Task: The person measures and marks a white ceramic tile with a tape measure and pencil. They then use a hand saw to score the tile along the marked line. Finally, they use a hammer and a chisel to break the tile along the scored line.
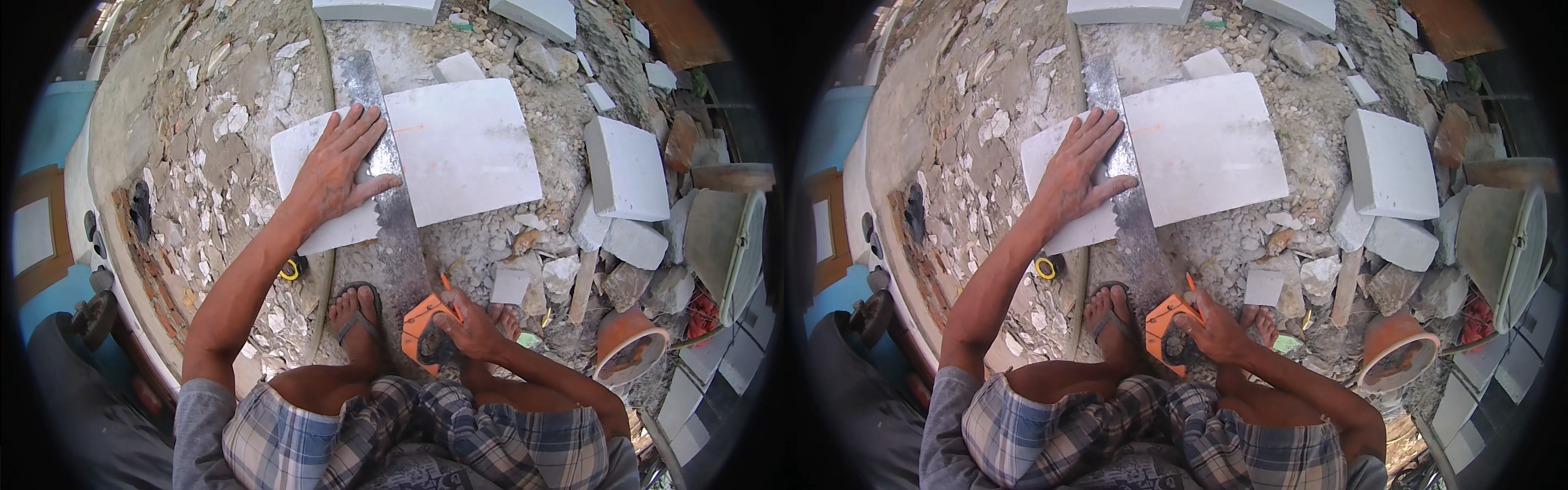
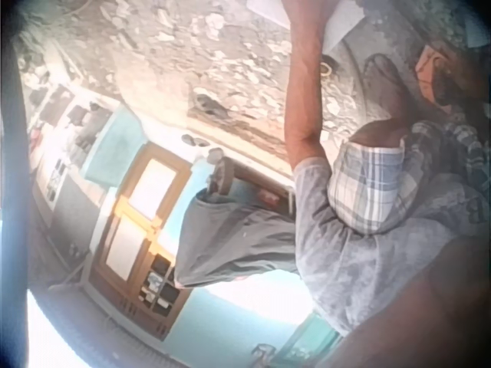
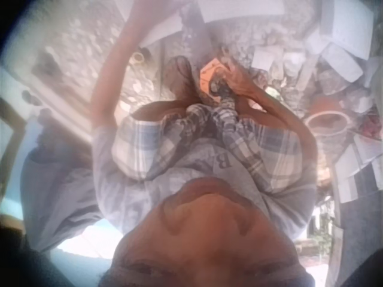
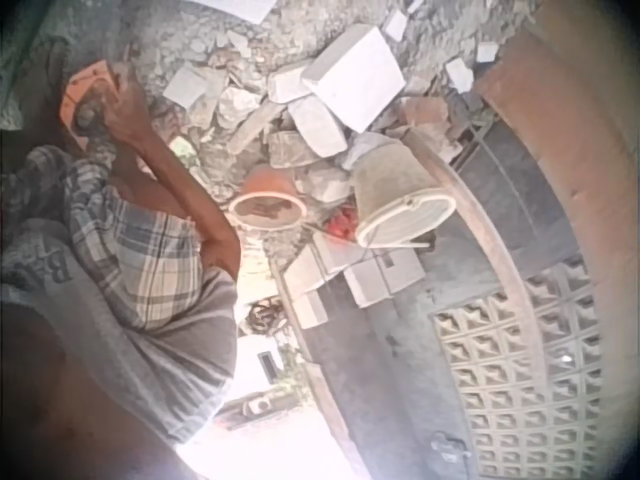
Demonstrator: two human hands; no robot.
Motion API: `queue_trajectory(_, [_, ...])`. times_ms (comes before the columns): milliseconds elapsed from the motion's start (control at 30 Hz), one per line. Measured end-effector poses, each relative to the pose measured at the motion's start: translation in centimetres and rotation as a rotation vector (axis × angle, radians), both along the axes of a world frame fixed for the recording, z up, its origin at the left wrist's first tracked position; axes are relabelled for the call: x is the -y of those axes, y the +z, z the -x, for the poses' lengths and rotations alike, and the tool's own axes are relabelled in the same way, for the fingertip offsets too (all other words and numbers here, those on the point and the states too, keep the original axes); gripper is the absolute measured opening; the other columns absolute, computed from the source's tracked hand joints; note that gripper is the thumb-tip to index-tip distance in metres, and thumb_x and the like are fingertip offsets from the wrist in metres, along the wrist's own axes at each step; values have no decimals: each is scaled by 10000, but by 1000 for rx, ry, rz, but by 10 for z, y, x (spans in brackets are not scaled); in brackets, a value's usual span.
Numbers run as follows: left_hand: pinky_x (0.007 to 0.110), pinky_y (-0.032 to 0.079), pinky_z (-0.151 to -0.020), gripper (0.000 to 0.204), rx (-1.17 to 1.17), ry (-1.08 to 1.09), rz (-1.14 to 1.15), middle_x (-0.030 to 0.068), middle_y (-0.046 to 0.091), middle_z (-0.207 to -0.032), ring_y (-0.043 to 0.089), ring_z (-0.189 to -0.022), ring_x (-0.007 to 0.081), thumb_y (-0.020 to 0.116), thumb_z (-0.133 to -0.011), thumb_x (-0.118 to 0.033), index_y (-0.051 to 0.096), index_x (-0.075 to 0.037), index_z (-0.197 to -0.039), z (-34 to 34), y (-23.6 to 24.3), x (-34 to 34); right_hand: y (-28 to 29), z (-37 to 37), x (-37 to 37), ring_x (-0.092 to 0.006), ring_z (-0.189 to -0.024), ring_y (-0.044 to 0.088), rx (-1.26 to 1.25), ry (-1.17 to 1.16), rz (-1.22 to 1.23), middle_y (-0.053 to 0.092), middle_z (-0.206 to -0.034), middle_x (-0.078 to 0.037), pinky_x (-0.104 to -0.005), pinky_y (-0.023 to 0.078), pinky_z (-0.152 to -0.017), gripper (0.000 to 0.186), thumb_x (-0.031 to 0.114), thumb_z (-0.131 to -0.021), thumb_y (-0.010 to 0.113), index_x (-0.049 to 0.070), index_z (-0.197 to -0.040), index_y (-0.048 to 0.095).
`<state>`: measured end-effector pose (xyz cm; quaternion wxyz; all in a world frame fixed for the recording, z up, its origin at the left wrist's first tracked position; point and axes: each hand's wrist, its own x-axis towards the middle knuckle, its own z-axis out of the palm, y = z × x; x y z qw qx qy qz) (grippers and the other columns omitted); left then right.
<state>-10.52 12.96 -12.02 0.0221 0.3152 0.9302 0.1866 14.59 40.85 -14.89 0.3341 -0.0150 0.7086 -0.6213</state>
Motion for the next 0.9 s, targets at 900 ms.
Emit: queue_trajectory(900, [513, 230, -1317, 873, -18, -3, -21, 126, 466, -1643, 350, -1567, 351, 800, -882, -524, 505, -48, -1552, 0, -5, 3, 30, 242, 40, -311, -630, 698, -545, -193, -288, 748, -799, -207, -411, 528, -628, 247, 228, -1017, 682, 30, -1138, 765])
